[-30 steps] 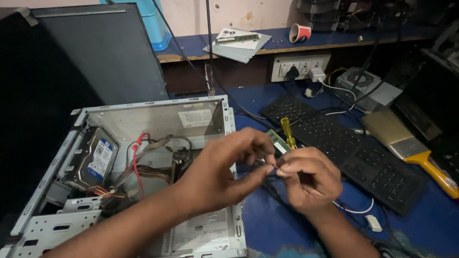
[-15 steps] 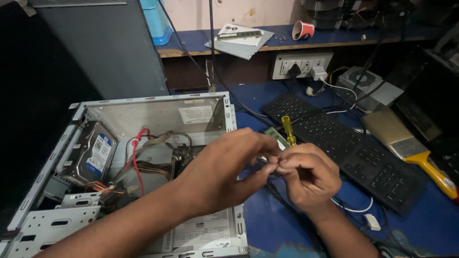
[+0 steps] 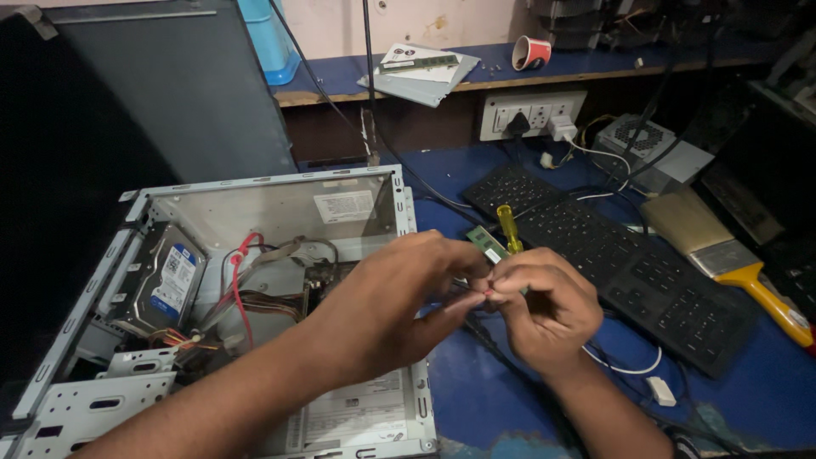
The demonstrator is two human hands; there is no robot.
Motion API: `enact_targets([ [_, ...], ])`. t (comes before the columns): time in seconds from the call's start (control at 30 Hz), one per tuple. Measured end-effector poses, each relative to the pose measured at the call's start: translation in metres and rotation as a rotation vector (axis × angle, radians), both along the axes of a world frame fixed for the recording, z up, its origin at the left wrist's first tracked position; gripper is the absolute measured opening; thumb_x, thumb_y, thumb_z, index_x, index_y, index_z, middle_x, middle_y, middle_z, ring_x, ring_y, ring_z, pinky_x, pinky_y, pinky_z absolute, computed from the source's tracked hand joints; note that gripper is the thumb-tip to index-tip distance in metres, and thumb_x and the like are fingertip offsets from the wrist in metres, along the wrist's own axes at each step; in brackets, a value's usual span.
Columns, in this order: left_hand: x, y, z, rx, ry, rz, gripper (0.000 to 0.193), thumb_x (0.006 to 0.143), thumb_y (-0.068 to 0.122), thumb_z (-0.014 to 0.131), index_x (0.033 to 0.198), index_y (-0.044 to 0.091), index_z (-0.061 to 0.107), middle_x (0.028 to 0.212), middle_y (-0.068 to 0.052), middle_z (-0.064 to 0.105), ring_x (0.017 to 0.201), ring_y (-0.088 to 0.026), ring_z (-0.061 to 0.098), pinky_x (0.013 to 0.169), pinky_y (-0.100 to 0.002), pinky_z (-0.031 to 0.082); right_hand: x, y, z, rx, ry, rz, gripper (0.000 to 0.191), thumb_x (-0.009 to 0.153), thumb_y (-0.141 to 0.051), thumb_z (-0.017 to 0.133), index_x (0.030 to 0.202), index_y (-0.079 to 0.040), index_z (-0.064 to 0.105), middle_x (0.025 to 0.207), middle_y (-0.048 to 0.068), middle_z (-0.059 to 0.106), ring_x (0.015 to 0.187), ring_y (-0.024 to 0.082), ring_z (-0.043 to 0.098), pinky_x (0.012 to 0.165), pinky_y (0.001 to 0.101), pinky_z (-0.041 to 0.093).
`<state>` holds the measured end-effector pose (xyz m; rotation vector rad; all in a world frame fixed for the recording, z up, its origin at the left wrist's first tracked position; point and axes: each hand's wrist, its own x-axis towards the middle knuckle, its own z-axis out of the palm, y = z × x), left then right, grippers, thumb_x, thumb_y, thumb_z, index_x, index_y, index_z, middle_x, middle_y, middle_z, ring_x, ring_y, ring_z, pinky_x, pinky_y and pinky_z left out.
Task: The person uses a screwdriver to remove screws from a component inside a desktop computer case. They then remove a green circuit board, handle a small connector, and reinsert the board into the motherboard.
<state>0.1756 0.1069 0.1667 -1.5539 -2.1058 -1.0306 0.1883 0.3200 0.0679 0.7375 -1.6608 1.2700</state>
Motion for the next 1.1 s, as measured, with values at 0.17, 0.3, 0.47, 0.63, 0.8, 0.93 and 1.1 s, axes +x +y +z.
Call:
enact_targets([
  [0.17, 0.001, 0.003, 0.000, -0.010, 0.006, 0.008, 0.035, 0.092, 0.010, 0.077, 0.121, 0.007, 0.058, 0.102, -0.007, 0.065, 0.090, -0.023, 0.067, 0.082, -0.037, 0.054, -0.001, 0.001, -0.002, -0.044, -0.046, 0.041, 0.009, 0.099, -0.010, 0.072, 0.097, -0.003, 0.067, 0.096, 0.010, 0.070, 0.083, 0.012, 0.070, 0.071, 0.0236, 0.059],
  [0.3, 0.003, 0.002, 0.001, 0.005, 0.008, -0.011, 0.035, 0.093, 0.010, 0.077, 0.122, 0.007, 0.057, 0.106, -0.006, 0.066, 0.092, -0.023, 0.067, 0.083, -0.036, 0.054, -0.001, -0.001, -0.003, -0.092, -0.089, 0.111, 0.010, 0.099, -0.010, 0.072, 0.096, -0.002, 0.067, 0.098, 0.011, 0.069, 0.082, 0.012, 0.068, 0.069, 0.0233, 0.059],
  [0.47, 0.003, 0.001, 0.002, 0.009, -0.048, -0.009, 0.038, 0.091, 0.007, 0.077, 0.122, 0.007, 0.056, 0.107, -0.006, 0.067, 0.093, -0.022, 0.069, 0.083, -0.035, 0.056, 0.001, -0.002, -0.001, -0.066, -0.074, 0.118, 0.010, 0.099, -0.009, 0.072, 0.097, -0.001, 0.066, 0.098, 0.010, 0.069, 0.083, 0.012, 0.068, 0.070, 0.0227, 0.059],
  [0.63, 0.002, 0.001, -0.001, 0.074, -0.068, -0.051, 0.040, 0.093, 0.004, 0.076, 0.124, 0.006, 0.051, 0.116, -0.008, 0.067, 0.103, -0.022, 0.071, 0.086, -0.032, 0.060, 0.002, -0.001, 0.001, -0.016, -0.072, 0.068, 0.009, 0.101, -0.007, 0.070, 0.097, -0.001, 0.065, 0.097, 0.011, 0.069, 0.082, 0.012, 0.069, 0.072, 0.0238, 0.060],
  [0.8, 0.002, -0.001, -0.002, 0.070, -0.069, -0.032, 0.040, 0.092, 0.004, 0.078, 0.124, 0.005, 0.053, 0.114, -0.008, 0.068, 0.098, -0.021, 0.071, 0.083, -0.032, 0.059, 0.003, -0.003, -0.003, -0.118, -0.189, 0.234, 0.009, 0.101, -0.007, 0.069, 0.100, 0.000, 0.062, 0.101, 0.011, 0.066, 0.083, 0.013, 0.067, 0.070, 0.0247, 0.060],
  [0.93, 0.001, 0.000, 0.001, 0.061, -0.081, -0.023, 0.040, 0.091, 0.003, 0.076, 0.124, 0.006, 0.056, 0.116, -0.008, 0.068, 0.098, -0.023, 0.071, 0.083, -0.033, 0.059, -0.002, 0.001, -0.007, -0.276, -0.421, 0.555, 0.012, 0.103, -0.007, 0.066, 0.099, 0.002, 0.060, 0.102, 0.011, 0.061, 0.079, 0.015, 0.067, 0.070, 0.0284, 0.061],
  [1.1, 0.001, 0.001, 0.001, 0.074, -0.028, -0.004, 0.037, 0.090, 0.005, 0.077, 0.123, 0.007, 0.059, 0.110, -0.008, 0.069, 0.100, -0.028, 0.068, 0.087, -0.038, 0.055, -0.009, 0.002, -0.011, -0.365, -0.550, 0.737, 0.017, 0.102, -0.012, 0.068, 0.103, 0.002, 0.058, 0.101, 0.013, 0.062, 0.077, 0.017, 0.066, 0.067, 0.0290, 0.058],
])
